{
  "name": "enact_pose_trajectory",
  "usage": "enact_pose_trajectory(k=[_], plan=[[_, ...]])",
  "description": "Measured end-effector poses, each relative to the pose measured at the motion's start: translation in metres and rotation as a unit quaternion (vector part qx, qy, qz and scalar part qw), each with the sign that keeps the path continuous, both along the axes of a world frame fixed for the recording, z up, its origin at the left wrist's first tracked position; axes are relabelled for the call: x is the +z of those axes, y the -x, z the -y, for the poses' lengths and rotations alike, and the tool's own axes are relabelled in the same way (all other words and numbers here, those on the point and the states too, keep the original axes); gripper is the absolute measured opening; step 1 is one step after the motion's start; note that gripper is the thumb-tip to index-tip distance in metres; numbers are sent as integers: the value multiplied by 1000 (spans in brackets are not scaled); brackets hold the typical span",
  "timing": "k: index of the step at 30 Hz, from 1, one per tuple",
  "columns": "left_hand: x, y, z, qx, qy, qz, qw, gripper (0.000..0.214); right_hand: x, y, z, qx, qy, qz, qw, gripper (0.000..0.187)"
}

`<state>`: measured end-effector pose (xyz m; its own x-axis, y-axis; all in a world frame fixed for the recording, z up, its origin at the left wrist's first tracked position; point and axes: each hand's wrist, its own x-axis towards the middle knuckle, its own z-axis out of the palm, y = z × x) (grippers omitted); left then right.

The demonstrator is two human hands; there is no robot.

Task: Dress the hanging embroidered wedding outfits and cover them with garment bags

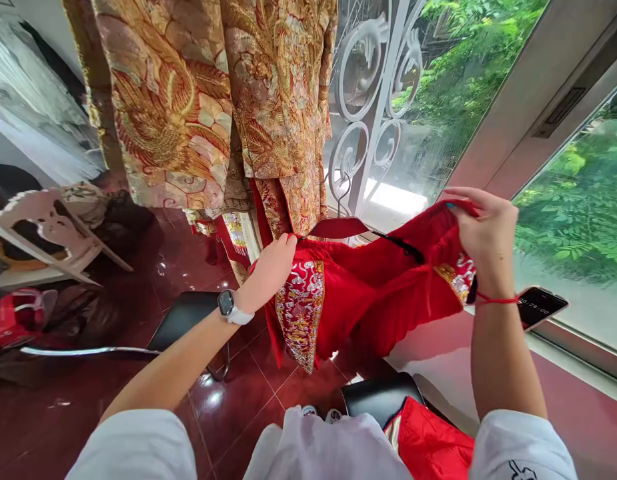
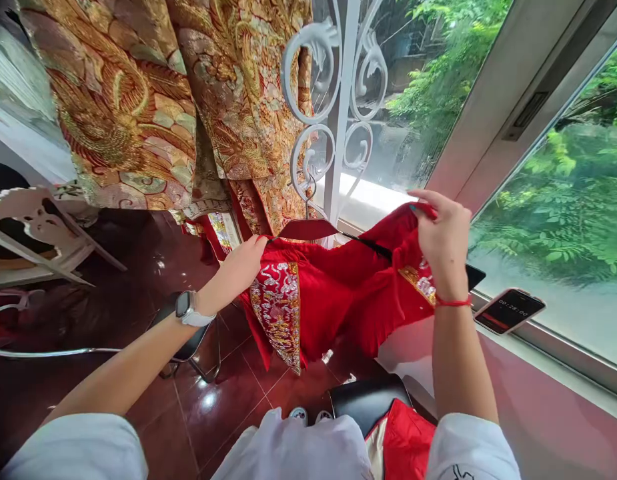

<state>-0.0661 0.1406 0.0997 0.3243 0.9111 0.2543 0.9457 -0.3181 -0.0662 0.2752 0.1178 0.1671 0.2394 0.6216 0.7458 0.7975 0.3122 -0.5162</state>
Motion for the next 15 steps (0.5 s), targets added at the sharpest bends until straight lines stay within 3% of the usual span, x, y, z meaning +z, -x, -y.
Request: enact_pose_trajectory(k=[3, 6, 9, 12, 15], plan=[[-3, 2, 1, -27, 3, 28, 999, 49, -16, 37, 39, 16, 98, 83, 992, 43], [-10, 11, -10, -80, 15, 86, 993, 56, -66, 78, 62, 21, 259, 180, 949, 67], [-15, 22, -29, -116, 26, 158, 980, 58, -109, 90, 63, 60, 296, 158, 940, 74], [-18, 28, -44, -127, 48, 205, 969, 58, -111, 66, 47, 139, 284, 97, 944, 66], [-23, 26, -51, -121, 22, 254, 959, 52, -91, 29, 23, 84, 225, 65, 969, 58]])
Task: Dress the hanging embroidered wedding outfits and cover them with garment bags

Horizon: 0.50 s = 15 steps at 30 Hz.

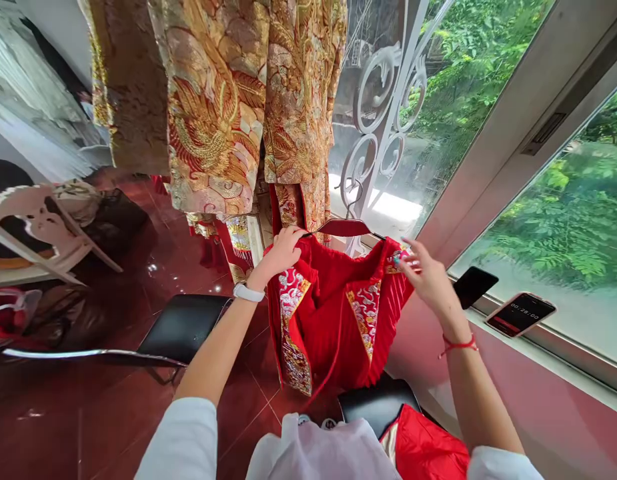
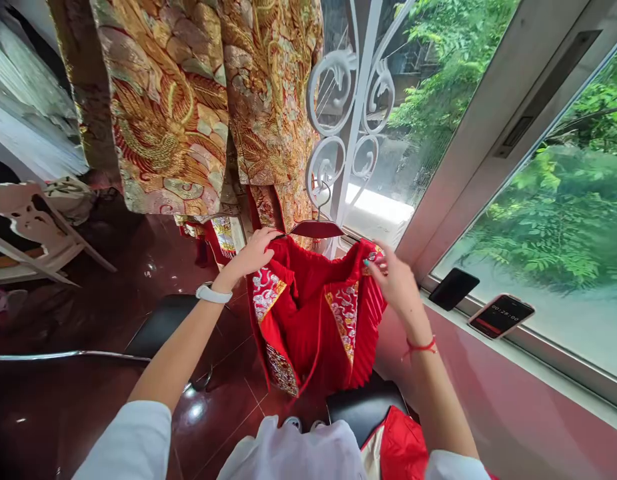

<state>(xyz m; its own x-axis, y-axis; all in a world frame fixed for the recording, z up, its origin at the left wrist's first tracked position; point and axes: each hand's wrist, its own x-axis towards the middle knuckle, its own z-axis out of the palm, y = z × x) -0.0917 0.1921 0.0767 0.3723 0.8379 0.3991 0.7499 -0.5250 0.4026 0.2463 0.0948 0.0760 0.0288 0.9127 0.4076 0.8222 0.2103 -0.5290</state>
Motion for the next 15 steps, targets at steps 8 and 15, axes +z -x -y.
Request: enact_pose_trajectory(k=[8, 15], plan=[[-19, -13, 10, 40, -159, 228, 960, 53, -22, 19, -19, -45, -178, 34, 982, 41], [-9, 5, 13, -13, -68, 270, 960, 38, -58, 121, -17, 141, -125, -138, 972, 29]])
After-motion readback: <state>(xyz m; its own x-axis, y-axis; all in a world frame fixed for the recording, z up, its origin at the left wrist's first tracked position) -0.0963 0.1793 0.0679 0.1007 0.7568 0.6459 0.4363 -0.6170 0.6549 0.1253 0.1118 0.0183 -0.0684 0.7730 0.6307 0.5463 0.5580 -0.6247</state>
